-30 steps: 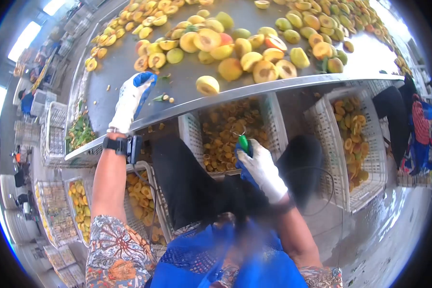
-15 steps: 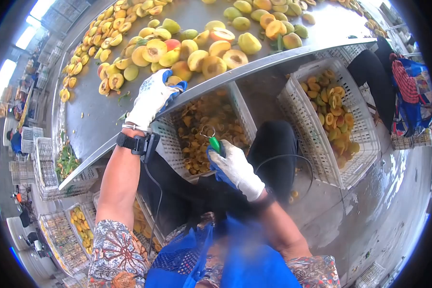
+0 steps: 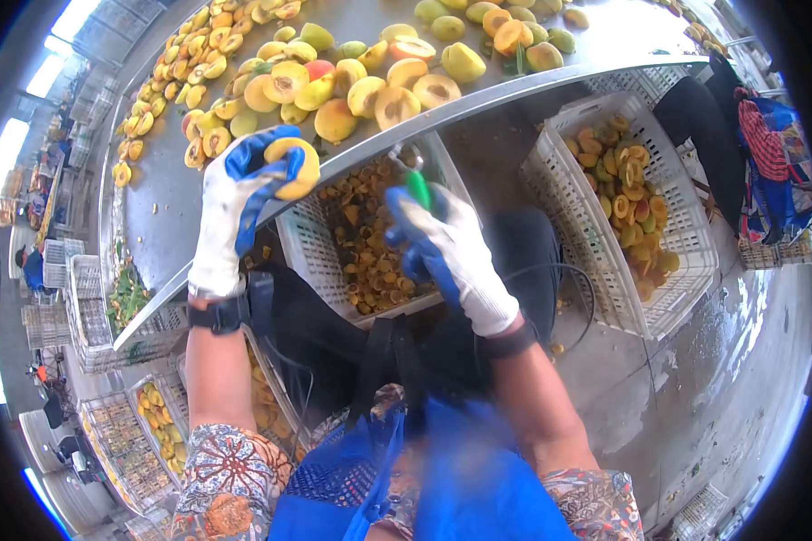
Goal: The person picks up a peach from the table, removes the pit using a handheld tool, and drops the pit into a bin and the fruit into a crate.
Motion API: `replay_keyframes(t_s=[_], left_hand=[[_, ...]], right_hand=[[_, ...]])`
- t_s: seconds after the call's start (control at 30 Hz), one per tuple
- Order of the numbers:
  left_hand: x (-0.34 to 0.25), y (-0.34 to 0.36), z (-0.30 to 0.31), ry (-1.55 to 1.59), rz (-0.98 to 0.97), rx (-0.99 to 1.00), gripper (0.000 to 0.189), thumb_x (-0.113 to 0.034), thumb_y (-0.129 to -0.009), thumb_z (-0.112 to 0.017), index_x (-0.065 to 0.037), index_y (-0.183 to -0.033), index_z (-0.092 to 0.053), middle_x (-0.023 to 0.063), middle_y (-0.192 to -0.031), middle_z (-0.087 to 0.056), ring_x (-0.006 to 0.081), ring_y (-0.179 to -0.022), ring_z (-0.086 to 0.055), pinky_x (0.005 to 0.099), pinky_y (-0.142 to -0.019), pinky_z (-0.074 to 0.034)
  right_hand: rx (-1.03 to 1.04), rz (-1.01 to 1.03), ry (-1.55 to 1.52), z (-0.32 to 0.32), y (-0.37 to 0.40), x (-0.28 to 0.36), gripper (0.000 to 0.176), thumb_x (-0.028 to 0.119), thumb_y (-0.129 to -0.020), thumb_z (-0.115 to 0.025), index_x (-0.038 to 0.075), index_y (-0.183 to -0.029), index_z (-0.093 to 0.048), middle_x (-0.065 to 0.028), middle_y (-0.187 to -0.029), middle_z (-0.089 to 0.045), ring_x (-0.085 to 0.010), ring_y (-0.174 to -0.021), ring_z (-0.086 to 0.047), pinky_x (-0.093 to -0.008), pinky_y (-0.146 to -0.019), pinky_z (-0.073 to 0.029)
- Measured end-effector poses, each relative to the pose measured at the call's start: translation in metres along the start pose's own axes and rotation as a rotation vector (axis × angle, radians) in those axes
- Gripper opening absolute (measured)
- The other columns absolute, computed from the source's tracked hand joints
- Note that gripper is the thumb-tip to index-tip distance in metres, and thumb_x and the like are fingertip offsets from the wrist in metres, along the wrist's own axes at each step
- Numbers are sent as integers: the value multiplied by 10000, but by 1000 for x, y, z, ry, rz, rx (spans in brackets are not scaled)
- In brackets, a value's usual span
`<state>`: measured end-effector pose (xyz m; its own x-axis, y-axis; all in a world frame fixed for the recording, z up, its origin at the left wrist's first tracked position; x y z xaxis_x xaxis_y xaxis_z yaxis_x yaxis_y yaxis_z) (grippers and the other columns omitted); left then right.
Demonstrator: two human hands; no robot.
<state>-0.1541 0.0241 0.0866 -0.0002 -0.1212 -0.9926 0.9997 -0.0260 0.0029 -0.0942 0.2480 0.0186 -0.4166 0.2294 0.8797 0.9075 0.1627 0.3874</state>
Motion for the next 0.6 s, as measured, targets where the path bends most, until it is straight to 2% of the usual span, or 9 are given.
replay_keyframes(t_s=[0.03, 0.17, 0.3, 0.33, 0.4, 0.43, 0.53, 0.57, 0.6], left_hand=[[-4, 15, -7, 16, 78, 7, 357, -12, -788, -768, 24, -1127, -663, 61, -1035, -696, 109, -900, -643, 249, -812, -539], [17, 54, -21, 5, -23, -41, 386, -21, -801, -761, 36, -1164, -642, 81, -1131, -690, 120, -1001, -615, 278, -952, -489], [58, 82, -24, 496, -14, -110, 498, -360, -1001, -503, 24, -1317, -537, 126, -1270, -613, 184, -1106, -601, 315, -973, -486], [70, 87, -30, 599, 28, -143, 601, -472, -1022, -427, 17, -1364, -493, 137, -1278, -599, 204, -1109, -600, 328, -966, -492], [76, 98, -31, 815, 146, -190, 635, -515, -1017, -404, 8, -1367, -484, 142, -1260, -599, 212, -1103, -597, 348, -964, -494], [84, 100, -29, 1049, 191, -110, 626, -524, -1011, -410, 3, -1334, -512, 150, -1231, -609, 224, -1099, -599, 362, -967, -493], [96, 104, -17, 1030, 189, -235, 627, -516, -994, -434, 3, -1340, -503, 186, -1271, -597, 320, -1190, -573, 427, -1012, -477], [96, 105, -19, 1109, 205, -261, 604, -496, -1000, -429, 12, -1314, -521, 188, -1266, -601, 329, -1205, -566, 462, -1060, -437], [95, 105, -19, 1138, 183, -243, 599, -490, -1002, -429, 13, -1312, -523, 188, -1265, -602, 328, -1206, -566, 473, -1073, -422]], right_hand=[[59, 39, -59, -11, 1, 8, 406, 355, -934, -652, 13, -1146, -597, -67, -783, -635, -74, -508, -537, -213, -444, -403], [206, 168, -107, -54, -2, -6, 370, 330, -973, -595, 3, -1147, -589, -47, -818, -655, -72, -497, -525, -211, -462, -418], [431, -162, -681, -76, 9, -43, 302, 283, -984, -580, 25, -1141, -594, -38, -820, -661, -78, -528, -543, -219, -471, -423], [359, -125, -538, -80, 11, -50, 299, 279, -981, -585, 21, -1131, -592, -37, -813, -660, -85, -522, -542, -220, -473, -425], [221, -43, -248, -89, 14, -63, 292, 272, -977, -596, 13, -1111, -590, -34, -800, -659, -98, -510, -541, -222, -476, -427], [239, 177, -76, -89, 14, -62, 286, 276, -980, -593, 10, -1084, -577, -42, -739, -646, -115, -508, -558, -250, -487, -443], [106, 199, 476, -79, 27, -48, 308, 304, -973, -602, 14, -1066, -557, -62, -690, -623, -123, -542, -586, -301, -511, -468], [128, 177, 538, -80, 36, -34, 302, 298, -948, -631, 32, -1063, -549, -127, -687, -630, -227, -562, -637, -381, -537, -494], [133, 299, 623, -80, 40, -34, 295, 287, -937, -641, 33, -1054, -548, -148, -694, -632, -266, -571, -639, -397, -541, -497]])
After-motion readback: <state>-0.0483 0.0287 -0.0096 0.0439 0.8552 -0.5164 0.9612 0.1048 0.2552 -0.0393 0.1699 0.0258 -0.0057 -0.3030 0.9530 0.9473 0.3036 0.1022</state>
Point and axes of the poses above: each hand's wrist, its own y-axis away from the middle knuckle, its own z-axis out of the back of the hand, x = y × z, the point moved 4 cm from there along -y, towards the middle knuckle
